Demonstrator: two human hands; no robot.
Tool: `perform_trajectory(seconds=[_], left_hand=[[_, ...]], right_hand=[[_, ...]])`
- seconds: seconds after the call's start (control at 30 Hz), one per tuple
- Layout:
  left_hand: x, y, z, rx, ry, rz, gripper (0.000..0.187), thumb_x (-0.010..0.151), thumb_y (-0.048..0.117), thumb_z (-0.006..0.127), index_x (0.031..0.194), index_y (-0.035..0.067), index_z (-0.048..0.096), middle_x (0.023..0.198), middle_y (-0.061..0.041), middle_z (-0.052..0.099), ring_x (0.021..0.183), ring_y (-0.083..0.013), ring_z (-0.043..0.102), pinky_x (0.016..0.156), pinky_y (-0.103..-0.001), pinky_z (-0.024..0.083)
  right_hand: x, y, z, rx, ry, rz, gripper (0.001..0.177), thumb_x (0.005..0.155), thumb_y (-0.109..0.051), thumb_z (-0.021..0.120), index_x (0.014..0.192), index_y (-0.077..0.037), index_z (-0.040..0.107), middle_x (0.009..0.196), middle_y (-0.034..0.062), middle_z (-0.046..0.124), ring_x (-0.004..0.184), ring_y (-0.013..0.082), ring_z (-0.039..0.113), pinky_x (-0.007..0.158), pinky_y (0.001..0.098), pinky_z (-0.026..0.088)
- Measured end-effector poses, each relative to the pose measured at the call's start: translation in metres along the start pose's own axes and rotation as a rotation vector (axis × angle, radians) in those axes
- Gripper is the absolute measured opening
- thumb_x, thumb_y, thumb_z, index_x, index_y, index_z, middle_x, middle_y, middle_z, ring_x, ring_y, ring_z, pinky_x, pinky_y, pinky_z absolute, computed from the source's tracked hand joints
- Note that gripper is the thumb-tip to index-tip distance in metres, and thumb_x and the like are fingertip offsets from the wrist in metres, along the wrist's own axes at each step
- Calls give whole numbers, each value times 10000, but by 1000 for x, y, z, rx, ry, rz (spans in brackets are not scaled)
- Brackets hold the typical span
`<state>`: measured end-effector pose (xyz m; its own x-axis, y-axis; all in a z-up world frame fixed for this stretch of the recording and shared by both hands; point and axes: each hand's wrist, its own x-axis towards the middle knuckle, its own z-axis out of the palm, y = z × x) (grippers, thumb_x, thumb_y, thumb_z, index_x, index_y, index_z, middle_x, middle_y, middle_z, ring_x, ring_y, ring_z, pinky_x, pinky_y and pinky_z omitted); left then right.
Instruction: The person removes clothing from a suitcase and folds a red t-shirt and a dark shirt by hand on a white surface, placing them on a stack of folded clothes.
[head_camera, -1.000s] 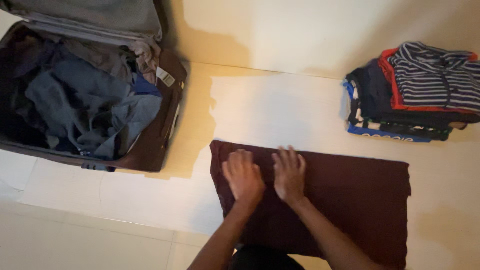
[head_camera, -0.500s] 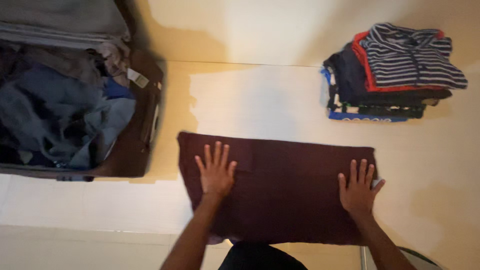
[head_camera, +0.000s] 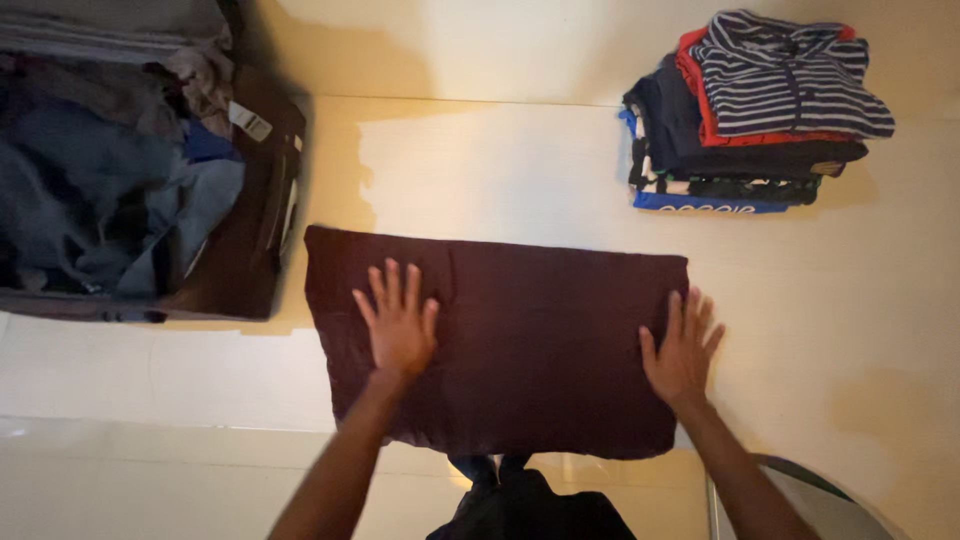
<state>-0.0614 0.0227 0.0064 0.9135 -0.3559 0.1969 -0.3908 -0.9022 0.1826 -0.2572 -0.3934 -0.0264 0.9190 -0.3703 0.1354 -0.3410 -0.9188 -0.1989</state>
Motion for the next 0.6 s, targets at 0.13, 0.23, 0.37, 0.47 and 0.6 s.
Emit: perform_trajectory(seconds=[0.13, 0.23, 0.37, 0.47, 0.6], left_hand=[[-71, 55, -15, 1, -121, 104, 657, 1019, 496, 385, 1536, 91, 376, 1656, -167, 225, 1542, -416, 61, 1168, -723, 11], [-110, 65, -10, 9, -243, -3, 614, 1029, 485, 381, 1533, 136, 379, 1652, -154, 227, 1528, -444, 68, 1155, -737, 38], [-135, 51, 3, 12, -82, 68, 606, 1033, 471, 388, 1542, 142, 408, 1648, -147, 266, 1525, -429, 113, 1133, -738, 79], [-128, 49, 6, -12, -77, 89, 591, 1049, 454, 390, 1552, 146, 421, 1662, -131, 277, 1538, -421, 135, 1152, -720, 91], [-111, 59, -5, -42, -161, -52, 549, 1057, 451, 411, 1524, 166, 458, 1637, -86, 342, 1533, -359, 228, 1239, -654, 131]], right_hand=[[-82, -25, -3, 71, 65, 28, 705, 1029, -536, 353, 1573, -91, 301, 1732, 151, 131, 1591, 419, 73, 1212, 706, 55], [-126, -29, 7, -42, -20, -67, 704, 994, -561, 350, 1552, -135, 295, 1687, 134, 151, 1569, 399, 75, 1175, 741, 52], [-142, -12, 13, -111, -3, -94, 777, 946, -601, 286, 1566, -135, 244, 1688, 105, 143, 1528, 379, 79, 1097, 784, 45], [-128, -1, 14, -62, -11, -99, 772, 999, -641, 229, 1597, -154, 218, 1706, 70, 114, 1565, 381, 72, 1112, 807, 34], [-107, 11, 4, -178, -90, -59, 805, 955, -669, 243, 1591, -176, 239, 1697, 59, 137, 1538, 369, 80, 1121, 775, 24]])
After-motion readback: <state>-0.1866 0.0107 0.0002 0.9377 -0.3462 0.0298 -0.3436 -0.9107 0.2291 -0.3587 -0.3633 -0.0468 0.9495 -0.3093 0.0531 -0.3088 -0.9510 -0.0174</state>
